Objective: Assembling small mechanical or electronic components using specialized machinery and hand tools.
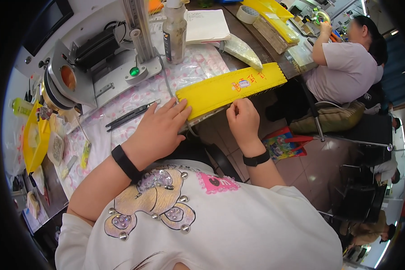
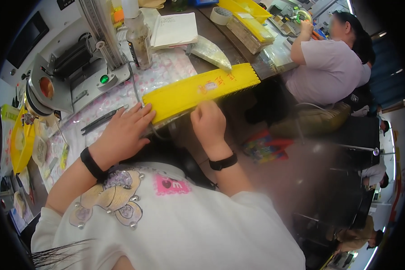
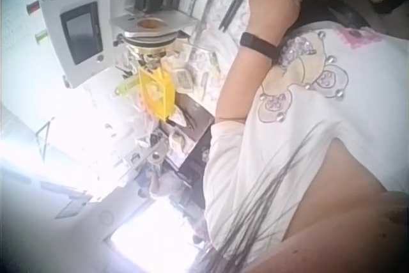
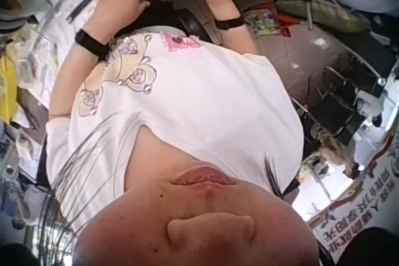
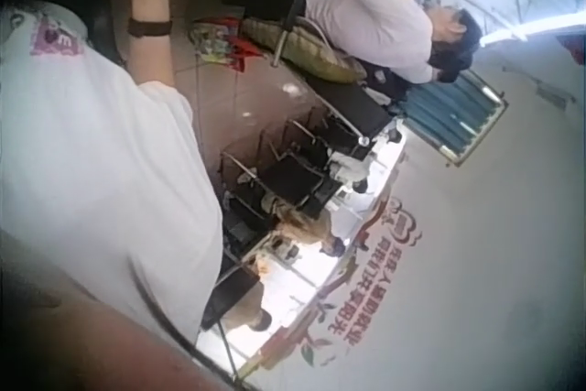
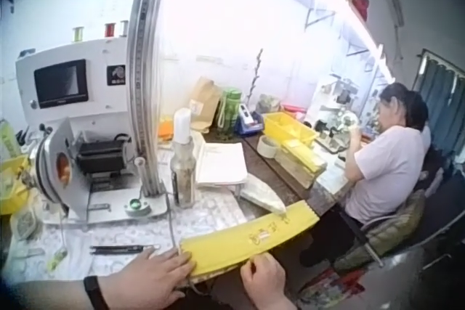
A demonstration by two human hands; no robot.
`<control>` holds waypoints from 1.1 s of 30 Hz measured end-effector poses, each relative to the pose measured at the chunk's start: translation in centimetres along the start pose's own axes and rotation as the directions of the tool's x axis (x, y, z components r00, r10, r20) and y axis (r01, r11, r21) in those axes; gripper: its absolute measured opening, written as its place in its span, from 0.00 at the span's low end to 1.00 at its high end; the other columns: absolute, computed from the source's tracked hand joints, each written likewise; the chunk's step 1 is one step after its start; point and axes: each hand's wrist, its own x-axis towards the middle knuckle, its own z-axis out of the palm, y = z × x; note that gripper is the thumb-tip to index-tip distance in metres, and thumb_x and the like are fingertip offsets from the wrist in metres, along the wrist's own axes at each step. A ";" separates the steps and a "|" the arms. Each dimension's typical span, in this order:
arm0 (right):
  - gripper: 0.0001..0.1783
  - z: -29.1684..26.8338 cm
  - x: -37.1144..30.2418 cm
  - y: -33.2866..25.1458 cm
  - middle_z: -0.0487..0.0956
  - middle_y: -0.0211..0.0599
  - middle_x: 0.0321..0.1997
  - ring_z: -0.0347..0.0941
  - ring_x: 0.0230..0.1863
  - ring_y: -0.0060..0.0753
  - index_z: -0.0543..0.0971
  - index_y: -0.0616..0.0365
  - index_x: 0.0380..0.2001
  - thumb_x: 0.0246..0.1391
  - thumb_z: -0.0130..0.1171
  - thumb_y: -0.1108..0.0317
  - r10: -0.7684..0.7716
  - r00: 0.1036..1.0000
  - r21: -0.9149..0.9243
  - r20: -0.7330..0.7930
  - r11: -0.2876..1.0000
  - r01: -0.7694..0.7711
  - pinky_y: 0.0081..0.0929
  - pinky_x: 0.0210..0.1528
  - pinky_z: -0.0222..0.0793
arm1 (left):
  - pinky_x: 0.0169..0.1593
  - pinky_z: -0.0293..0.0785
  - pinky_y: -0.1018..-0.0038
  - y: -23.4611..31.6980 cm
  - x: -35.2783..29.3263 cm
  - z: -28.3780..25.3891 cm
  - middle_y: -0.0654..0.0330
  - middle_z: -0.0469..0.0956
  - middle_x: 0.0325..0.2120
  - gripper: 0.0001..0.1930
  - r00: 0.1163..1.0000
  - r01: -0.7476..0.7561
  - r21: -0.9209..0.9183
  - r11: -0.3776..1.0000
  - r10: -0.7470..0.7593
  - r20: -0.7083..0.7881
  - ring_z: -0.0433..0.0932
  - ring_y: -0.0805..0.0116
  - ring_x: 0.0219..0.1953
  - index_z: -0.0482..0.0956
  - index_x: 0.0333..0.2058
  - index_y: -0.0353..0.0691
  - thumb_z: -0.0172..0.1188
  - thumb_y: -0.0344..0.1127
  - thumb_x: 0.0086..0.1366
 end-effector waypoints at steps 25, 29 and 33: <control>0.03 -5.1 2.0 -2.0 0.69 0.39 0.23 0.64 0.24 0.33 0.70 0.63 0.24 0.47 0.52 0.76 0.125 0.992 0.395 0.000 0.912 -0.115 0.25 0.28 0.61 | 0.51 0.65 0.65 1.6 2.7 -2.6 0.45 0.73 0.43 0.37 0.995 0.101 -0.565 0.819 -0.094 0.042 0.71 0.50 0.47 0.63 0.54 0.34 0.63 0.50 0.51; 0.03 -6.9 2.4 -3.8 0.70 0.44 0.23 0.66 0.24 0.43 0.70 0.63 0.23 0.45 0.53 0.76 0.128 0.991 0.368 0.047 0.920 -0.136 0.30 0.28 0.63 | 0.53 0.63 0.69 2.7 2.1 -4.7 0.48 0.73 0.43 0.36 0.952 0.304 -0.667 0.680 -0.192 0.238 0.71 0.57 0.47 0.62 0.57 0.36 0.63 0.44 0.51; 0.03 -8.8 3.3 -6.1 0.69 0.44 0.22 0.66 0.24 0.43 0.71 0.63 0.23 0.45 0.53 0.76 0.091 0.995 0.388 0.031 0.917 -0.096 0.29 0.28 0.63 | 0.50 0.66 0.67 2.1 0.6 -6.7 0.47 0.74 0.40 0.37 0.952 0.306 -0.710 0.634 -0.226 0.208 0.73 0.54 0.45 0.63 0.55 0.35 0.63 0.48 0.49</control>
